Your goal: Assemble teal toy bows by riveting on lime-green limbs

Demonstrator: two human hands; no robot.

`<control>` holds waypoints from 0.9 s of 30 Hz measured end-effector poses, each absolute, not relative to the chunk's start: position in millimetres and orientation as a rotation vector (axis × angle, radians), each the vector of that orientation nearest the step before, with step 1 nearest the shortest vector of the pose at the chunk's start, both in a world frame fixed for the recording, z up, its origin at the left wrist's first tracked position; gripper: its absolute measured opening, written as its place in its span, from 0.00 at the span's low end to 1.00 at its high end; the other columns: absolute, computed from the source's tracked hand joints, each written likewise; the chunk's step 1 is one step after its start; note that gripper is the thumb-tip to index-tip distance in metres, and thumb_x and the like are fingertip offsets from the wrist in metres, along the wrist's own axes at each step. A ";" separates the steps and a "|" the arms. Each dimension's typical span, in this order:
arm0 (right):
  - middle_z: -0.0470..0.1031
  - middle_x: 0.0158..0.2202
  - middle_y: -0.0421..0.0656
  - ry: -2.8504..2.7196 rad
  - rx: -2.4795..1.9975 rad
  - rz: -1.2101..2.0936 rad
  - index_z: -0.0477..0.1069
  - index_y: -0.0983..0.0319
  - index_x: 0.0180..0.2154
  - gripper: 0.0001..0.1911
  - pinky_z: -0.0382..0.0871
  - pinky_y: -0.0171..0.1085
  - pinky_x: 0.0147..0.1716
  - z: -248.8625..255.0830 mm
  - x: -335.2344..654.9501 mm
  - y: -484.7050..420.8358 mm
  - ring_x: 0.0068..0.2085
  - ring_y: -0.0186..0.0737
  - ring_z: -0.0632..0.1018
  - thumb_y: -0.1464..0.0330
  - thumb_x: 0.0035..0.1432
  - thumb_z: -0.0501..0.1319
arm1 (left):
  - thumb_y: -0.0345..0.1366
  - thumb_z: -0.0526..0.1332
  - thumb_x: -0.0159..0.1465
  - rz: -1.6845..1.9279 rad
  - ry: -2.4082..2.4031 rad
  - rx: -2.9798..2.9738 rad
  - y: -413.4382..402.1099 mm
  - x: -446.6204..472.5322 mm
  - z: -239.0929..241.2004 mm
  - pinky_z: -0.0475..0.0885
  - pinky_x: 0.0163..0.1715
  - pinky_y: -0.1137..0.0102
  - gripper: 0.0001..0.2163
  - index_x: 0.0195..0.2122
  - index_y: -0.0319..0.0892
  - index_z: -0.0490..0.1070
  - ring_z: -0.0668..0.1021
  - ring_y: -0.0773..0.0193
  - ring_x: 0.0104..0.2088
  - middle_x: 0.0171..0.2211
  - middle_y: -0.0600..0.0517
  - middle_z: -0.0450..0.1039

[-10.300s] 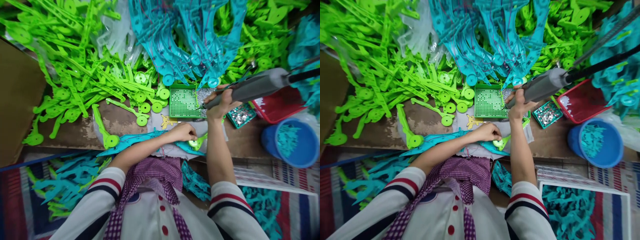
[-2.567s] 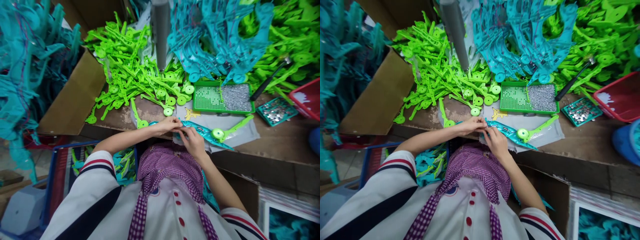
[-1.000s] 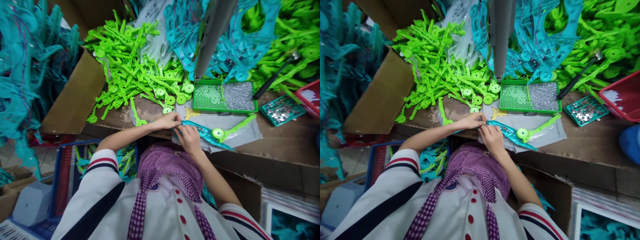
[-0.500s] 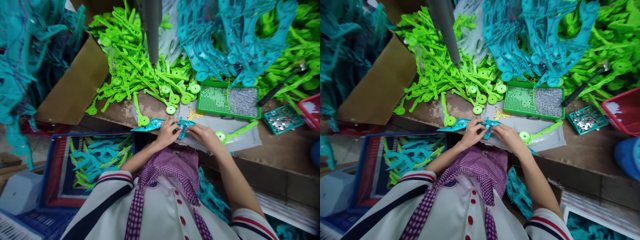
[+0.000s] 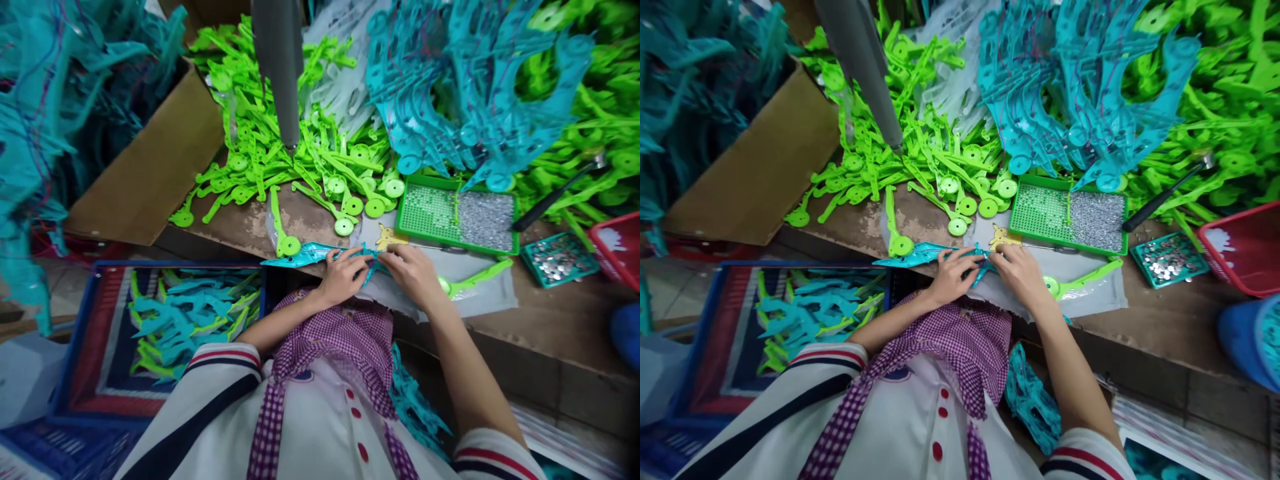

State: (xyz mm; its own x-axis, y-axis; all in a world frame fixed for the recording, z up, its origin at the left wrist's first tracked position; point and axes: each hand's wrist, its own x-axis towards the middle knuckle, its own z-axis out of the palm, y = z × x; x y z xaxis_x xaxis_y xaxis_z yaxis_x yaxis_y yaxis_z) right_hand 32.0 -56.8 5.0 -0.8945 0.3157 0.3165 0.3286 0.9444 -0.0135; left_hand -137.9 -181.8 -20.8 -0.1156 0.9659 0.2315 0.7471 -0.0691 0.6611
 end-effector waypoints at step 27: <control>0.78 0.39 0.47 -2.717 -0.813 0.424 0.73 0.59 0.40 0.12 0.61 0.43 0.42 -5.7 29.5 -59.6 0.41 0.46 0.75 0.63 0.71 0.52 | 0.39 0.58 0.72 0.940 1.961 1.856 -179.9 -132.0 -30.4 0.57 0.58 0.53 0.08 0.39 0.49 0.77 0.75 0.56 0.59 0.51 0.52 0.80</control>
